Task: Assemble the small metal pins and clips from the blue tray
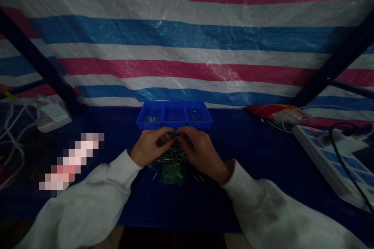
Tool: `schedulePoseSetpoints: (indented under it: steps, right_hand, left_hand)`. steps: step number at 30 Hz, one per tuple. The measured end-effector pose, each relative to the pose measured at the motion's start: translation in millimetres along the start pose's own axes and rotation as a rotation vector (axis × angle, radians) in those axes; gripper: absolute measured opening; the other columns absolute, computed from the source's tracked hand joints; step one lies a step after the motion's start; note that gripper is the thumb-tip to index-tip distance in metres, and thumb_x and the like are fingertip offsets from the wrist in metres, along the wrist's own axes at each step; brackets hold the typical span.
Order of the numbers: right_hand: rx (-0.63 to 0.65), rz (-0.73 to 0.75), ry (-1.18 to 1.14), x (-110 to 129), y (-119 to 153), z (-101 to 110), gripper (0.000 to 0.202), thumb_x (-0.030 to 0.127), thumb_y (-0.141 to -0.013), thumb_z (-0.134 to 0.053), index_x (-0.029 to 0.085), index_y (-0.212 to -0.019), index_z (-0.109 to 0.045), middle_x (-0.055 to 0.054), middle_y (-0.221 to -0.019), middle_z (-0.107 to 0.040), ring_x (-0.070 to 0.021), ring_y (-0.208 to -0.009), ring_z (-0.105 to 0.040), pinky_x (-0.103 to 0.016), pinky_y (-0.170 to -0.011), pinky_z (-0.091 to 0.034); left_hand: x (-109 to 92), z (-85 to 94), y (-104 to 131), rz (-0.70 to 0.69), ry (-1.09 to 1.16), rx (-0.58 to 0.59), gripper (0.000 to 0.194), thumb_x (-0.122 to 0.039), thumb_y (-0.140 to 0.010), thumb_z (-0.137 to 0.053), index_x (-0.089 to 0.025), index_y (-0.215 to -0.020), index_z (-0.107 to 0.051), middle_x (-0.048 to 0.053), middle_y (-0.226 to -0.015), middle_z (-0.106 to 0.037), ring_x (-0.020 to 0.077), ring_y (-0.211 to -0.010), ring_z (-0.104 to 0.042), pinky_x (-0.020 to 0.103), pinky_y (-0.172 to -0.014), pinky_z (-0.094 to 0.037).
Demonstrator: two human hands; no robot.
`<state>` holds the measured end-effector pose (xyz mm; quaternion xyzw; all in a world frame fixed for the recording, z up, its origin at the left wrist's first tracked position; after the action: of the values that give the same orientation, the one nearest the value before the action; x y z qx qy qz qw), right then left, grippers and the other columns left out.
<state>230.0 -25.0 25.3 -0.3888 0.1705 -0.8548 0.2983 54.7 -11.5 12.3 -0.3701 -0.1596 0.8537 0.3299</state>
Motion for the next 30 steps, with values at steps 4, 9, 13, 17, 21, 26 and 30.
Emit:
schedulePoseSetpoints:
  steps: [4, 9, 13, 17, 21, 26, 30]
  right_hand:
    - [-0.007, -0.024, 0.035, -1, -1, 1, 0.018, 0.017, -0.094, -0.051, 0.019, -0.105, -0.064, -0.004, -0.094, -0.071, -0.0164, -0.078, -0.065, -0.028, -0.07, -0.048]
    - [-0.008, -0.086, 0.01, -5, -3, 2, 0.016, 0.016, -0.092, -0.052, 0.02, -0.102, -0.065, -0.002, -0.09, -0.071, -0.0162, -0.078, -0.066, -0.028, -0.068, -0.048]
    - [-0.003, -0.151, -0.063, -12, -4, 3, 0.015, 0.02, -0.092, -0.053, 0.02, -0.101, -0.065, -0.002, -0.086, -0.071, -0.0171, -0.077, -0.067, -0.029, -0.066, -0.049]
    - [0.012, -0.165, -0.13, -15, -4, 2, 0.016, 0.021, -0.092, -0.053, 0.021, -0.104, -0.065, -0.003, -0.091, -0.072, -0.018, -0.082, -0.067, -0.03, -0.07, -0.051]
    - [0.062, -0.16, -0.215, -10, -4, -1, 0.017, 0.023, -0.092, -0.055, 0.021, -0.106, -0.065, -0.003, -0.095, -0.073, -0.0177, -0.086, -0.068, -0.029, -0.071, -0.051]
    - [0.191, -0.182, -0.273, -5, -5, 0, 0.016, 0.029, -0.093, -0.056, 0.02, -0.096, -0.069, -0.002, -0.088, -0.072, -0.0166, -0.077, -0.066, -0.029, -0.068, -0.05]
    - [0.243, -0.194, -0.284, -7, -6, -1, 0.016, 0.031, -0.091, -0.059, 0.019, -0.09, -0.07, -0.002, -0.084, -0.072, -0.016, -0.074, -0.064, -0.029, -0.067, -0.049]
  left_hand:
    - [-2, 3.5, -2, 0.108, 0.165, -0.037, 0.035, -0.019, -0.086, -0.064, -0.021, -0.12, -0.058, -0.004, -0.074, -0.067, 0.008, -0.056, -0.06, 0.019, -0.055, -0.047]
    - [0, 5.1, -5, 0.169, 0.241, -0.065, 0.012, -0.027, -0.088, -0.065, -0.019, -0.094, -0.071, 0.001, -0.078, -0.071, 0.0107, -0.066, -0.064, 0.021, -0.061, -0.049]
    - [2, 2.7, -6, 0.167, 0.29, -0.028, 0.033, -0.03, -0.073, -0.081, -0.018, -0.101, -0.069, 0.002, -0.082, -0.071, 0.0124, -0.068, -0.065, 0.021, -0.059, -0.049]
    - [2, 3.0, -5, 0.175, 0.262, -0.043, 0.027, -0.031, -0.074, -0.081, -0.018, -0.095, -0.072, 0.0, -0.075, -0.07, 0.0123, -0.065, -0.064, 0.022, -0.06, -0.048]
    - [0, 3.2, -5, 0.162, 0.328, 0.004, 0.018, -0.033, -0.089, -0.065, -0.018, -0.093, -0.074, 0.002, -0.081, -0.073, 0.0128, -0.068, -0.066, 0.024, -0.066, -0.05]
    - [-2, 3.2, -4, 0.148, 0.401, 0.005, 0.021, -0.031, -0.093, -0.059, -0.016, -0.086, -0.073, 0.002, -0.077, -0.072, 0.0115, -0.061, -0.065, 0.023, -0.06, -0.05]
    - [-1, 3.6, -4, 0.179, 0.421, -0.023, 0.018, -0.028, -0.091, -0.06, -0.016, -0.088, -0.073, 0.002, -0.075, -0.072, 0.0117, -0.06, -0.064, 0.022, -0.058, -0.05]
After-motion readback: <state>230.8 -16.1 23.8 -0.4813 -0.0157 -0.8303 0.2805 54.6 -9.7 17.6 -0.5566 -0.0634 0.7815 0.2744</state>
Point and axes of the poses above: each hand's wrist, its own y-axis away from the middle knuckle, its own z-axis out of the back of the hand, x = y × z, the point moved 3 cm from there along -y, towards the middle knuckle
